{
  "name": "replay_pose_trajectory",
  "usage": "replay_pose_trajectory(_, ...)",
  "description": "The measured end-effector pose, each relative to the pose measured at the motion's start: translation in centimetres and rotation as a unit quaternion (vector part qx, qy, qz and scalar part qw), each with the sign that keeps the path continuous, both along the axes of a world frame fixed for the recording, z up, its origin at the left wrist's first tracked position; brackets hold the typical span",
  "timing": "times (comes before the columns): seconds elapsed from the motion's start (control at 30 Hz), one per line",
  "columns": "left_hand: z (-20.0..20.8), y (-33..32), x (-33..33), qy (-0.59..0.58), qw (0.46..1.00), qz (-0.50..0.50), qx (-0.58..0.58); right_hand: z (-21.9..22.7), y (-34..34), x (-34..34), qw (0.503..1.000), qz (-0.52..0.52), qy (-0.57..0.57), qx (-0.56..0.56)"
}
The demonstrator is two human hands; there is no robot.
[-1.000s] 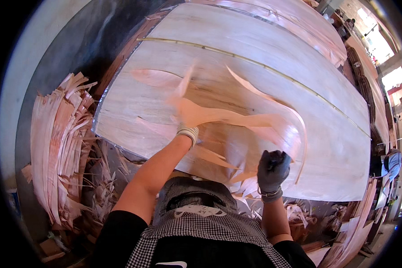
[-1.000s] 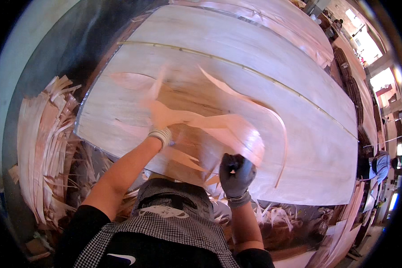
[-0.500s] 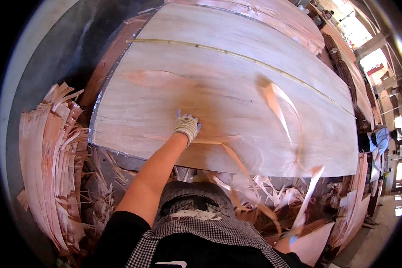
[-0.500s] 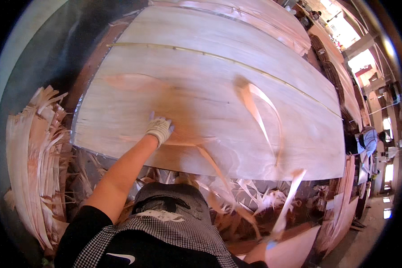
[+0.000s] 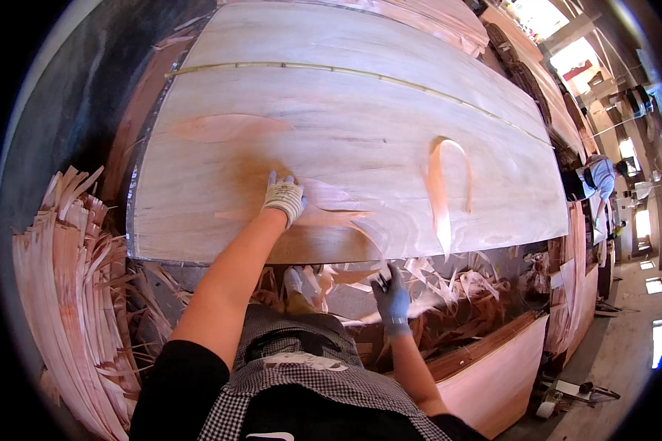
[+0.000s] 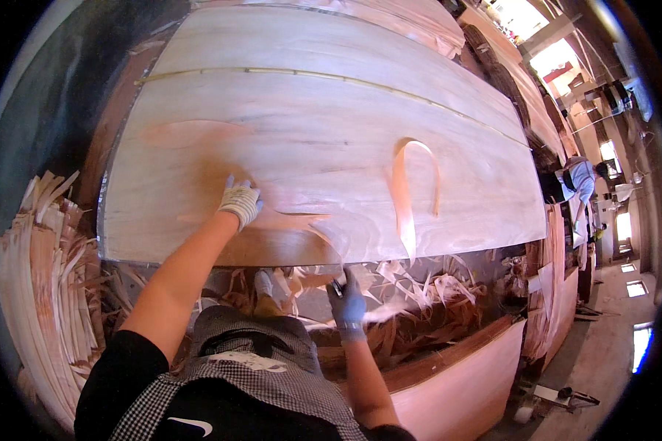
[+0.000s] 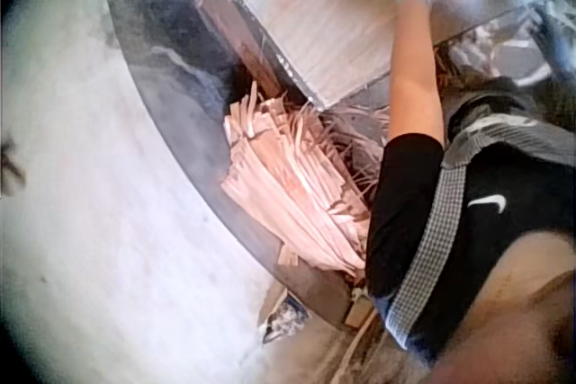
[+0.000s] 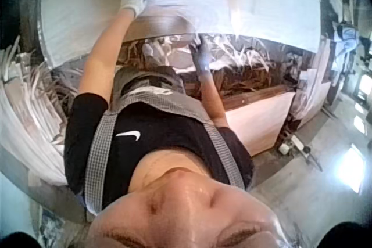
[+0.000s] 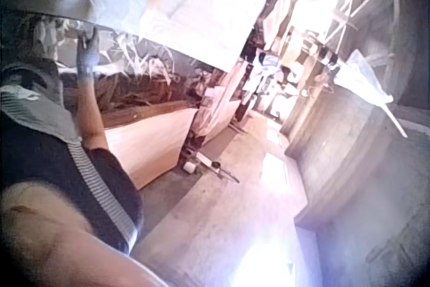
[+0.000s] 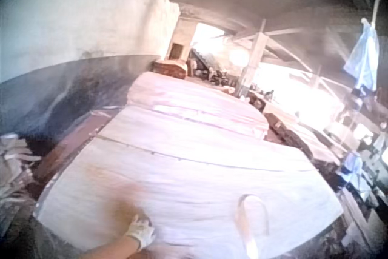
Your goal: The person applies wood veneer to a large panel by picking up veneer sheets from a stack and placing them onto the panel surface, using a small tool to trim or press down sections.
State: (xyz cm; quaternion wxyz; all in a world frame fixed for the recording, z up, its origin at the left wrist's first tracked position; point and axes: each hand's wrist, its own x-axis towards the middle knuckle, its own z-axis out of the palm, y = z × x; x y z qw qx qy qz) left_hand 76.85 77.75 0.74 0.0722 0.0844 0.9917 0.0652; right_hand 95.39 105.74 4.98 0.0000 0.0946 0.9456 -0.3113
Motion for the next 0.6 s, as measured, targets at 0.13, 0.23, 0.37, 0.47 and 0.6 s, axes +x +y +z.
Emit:
replay_pose_trajectory(0.13, 1.3, 0.1, -0.1, -0.018, 1.0, -0.02, 0.006, -3.2, -2.4, -9.2, 0.993, 0.064, 0.029, 0.092)
replay_pose_trajectory(0.23, 0.3, -0.6, -0.2, 0.0, 0.999, -0.013, 0.039, -6.4, 0.0, -12.8, 0.978, 0.153, 0.027, 0.139)
replay_pose_trajectory(0.37, 0.2, -1.5, 0.4, -0.009, 0.998, 0.018, 0.055, -6.6, 11.3, -17.8, 0.975, 0.135, 0.134, 0.119)
replay_pose_trajectory(0.47, 0.5, -0.3, -0.5, 0.011, 0.996, -0.017, 0.087, -8.9, 24.7, -18.8, 0.975, 0.01, 0.101, 0.2)
replay_pose_trajectory(0.6, 0.8, -0.8, -0.4, -0.002, 0.998, -0.015, 0.055, -9.1, 22.7, -18.6, 0.981, -0.073, -0.14, 0.109)
